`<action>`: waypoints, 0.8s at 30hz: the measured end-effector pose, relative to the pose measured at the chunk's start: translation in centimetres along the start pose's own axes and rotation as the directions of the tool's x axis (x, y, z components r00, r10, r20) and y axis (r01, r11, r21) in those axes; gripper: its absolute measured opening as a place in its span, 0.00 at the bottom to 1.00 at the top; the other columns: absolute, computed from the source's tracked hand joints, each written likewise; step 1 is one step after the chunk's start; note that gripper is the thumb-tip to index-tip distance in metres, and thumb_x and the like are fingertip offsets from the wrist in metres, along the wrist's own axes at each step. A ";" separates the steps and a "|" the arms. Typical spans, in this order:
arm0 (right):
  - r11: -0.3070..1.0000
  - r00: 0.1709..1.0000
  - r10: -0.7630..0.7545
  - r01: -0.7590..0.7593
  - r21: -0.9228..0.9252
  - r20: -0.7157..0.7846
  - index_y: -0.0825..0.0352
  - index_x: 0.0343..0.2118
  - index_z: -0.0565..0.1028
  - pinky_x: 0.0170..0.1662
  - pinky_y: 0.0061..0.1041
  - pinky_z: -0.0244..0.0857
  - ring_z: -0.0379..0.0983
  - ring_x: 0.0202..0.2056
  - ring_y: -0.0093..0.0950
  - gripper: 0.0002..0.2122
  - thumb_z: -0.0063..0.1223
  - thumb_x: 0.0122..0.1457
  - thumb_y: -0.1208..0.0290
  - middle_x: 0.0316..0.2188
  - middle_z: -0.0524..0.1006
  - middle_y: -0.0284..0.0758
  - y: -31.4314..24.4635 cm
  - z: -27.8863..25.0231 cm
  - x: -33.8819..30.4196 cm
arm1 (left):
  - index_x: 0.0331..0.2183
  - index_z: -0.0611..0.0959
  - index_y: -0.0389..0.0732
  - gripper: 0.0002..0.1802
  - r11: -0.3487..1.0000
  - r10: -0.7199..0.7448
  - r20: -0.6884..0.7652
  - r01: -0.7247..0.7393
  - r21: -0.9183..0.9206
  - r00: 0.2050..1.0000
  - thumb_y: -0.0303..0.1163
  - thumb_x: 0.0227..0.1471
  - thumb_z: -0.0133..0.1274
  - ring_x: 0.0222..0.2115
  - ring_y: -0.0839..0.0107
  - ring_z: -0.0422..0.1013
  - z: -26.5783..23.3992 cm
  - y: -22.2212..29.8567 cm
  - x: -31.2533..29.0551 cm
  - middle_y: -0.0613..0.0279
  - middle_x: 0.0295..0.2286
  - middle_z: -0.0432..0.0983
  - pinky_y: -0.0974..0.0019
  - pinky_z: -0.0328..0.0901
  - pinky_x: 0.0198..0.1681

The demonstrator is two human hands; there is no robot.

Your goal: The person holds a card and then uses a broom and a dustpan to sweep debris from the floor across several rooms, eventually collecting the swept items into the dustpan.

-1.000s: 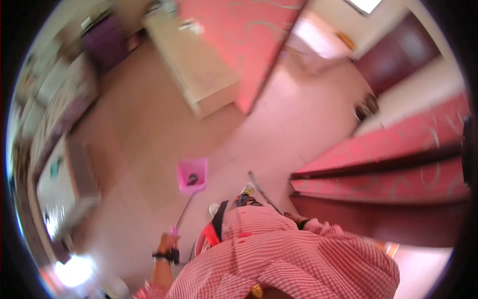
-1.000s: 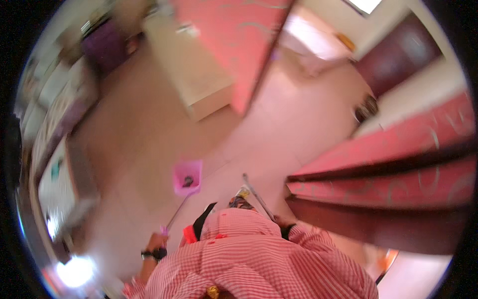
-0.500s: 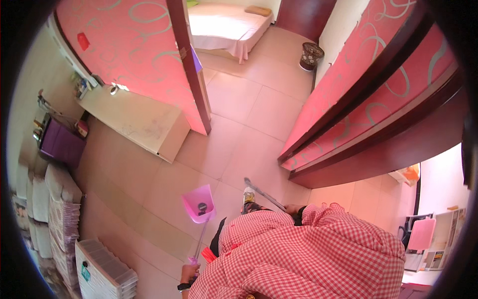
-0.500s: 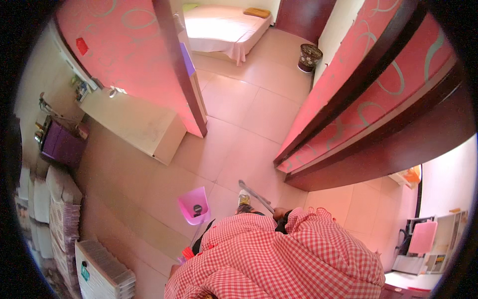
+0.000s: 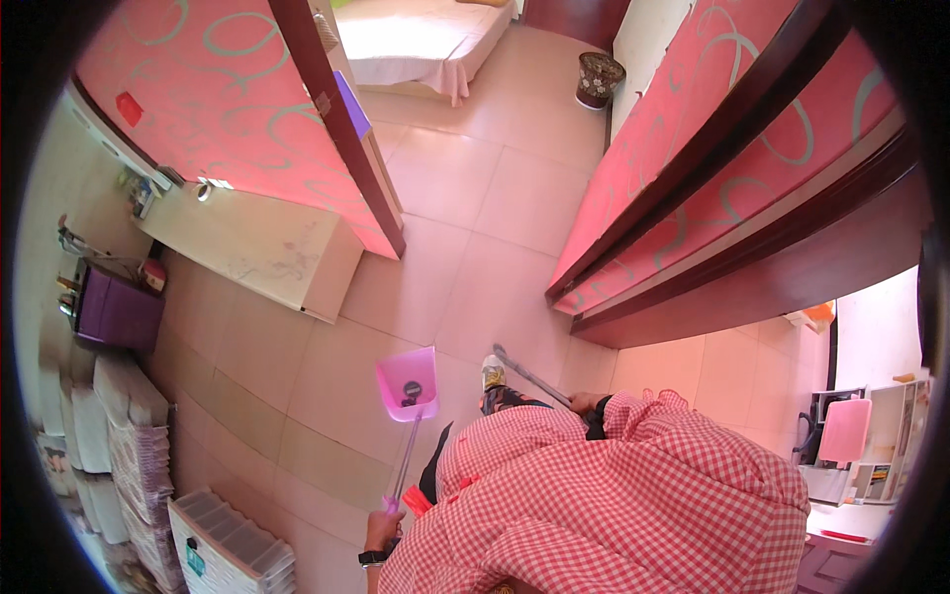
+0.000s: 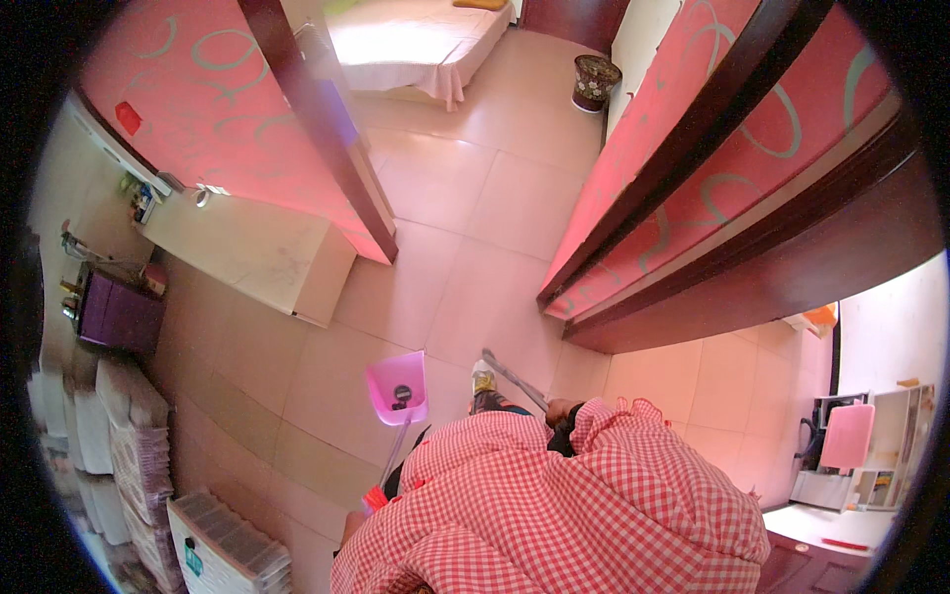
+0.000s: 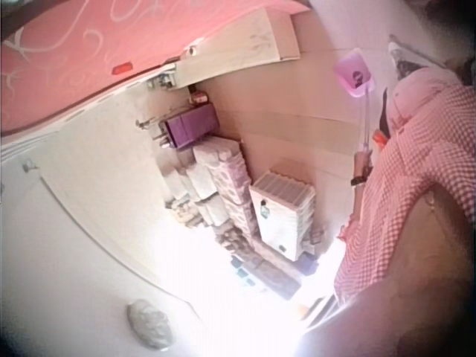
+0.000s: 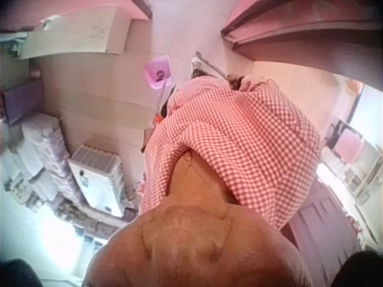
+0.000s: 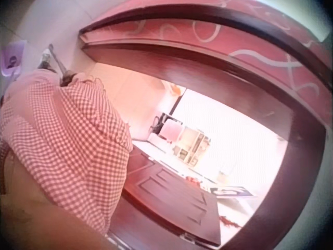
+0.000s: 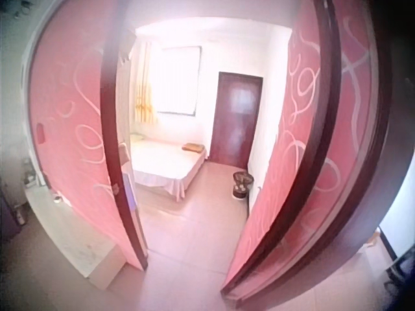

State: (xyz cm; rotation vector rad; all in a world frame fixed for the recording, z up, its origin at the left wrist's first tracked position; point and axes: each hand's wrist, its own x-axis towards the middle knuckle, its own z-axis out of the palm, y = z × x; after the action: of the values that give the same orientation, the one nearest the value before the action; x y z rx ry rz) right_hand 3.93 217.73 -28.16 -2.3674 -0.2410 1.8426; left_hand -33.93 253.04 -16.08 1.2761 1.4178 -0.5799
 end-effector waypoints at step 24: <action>0.984 1.000 0.003 0.000 0.181 -0.017 0.69 0.29 0.72 0.29 0.28 0.63 0.69 0.28 0.33 0.18 0.54 0.31 0.66 0.27 0.73 0.40 0.5 -8.2 0.6 | 0.12 0.71 0.34 0.14 0.929 0.194 0.026 -0.192 0.317 0.981 0.34 0.35 0.54 0.07 0.75 0.61 1.1 22.9 -0.2 0.62 0.08 0.64 0.72 0.55 0.10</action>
State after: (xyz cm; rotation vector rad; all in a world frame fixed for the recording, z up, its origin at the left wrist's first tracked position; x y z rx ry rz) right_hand 12.05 217.33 -26.81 -2.2606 -0.0660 1.7616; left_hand -12.75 258.99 -9.52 1.6541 1.2160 -0.6896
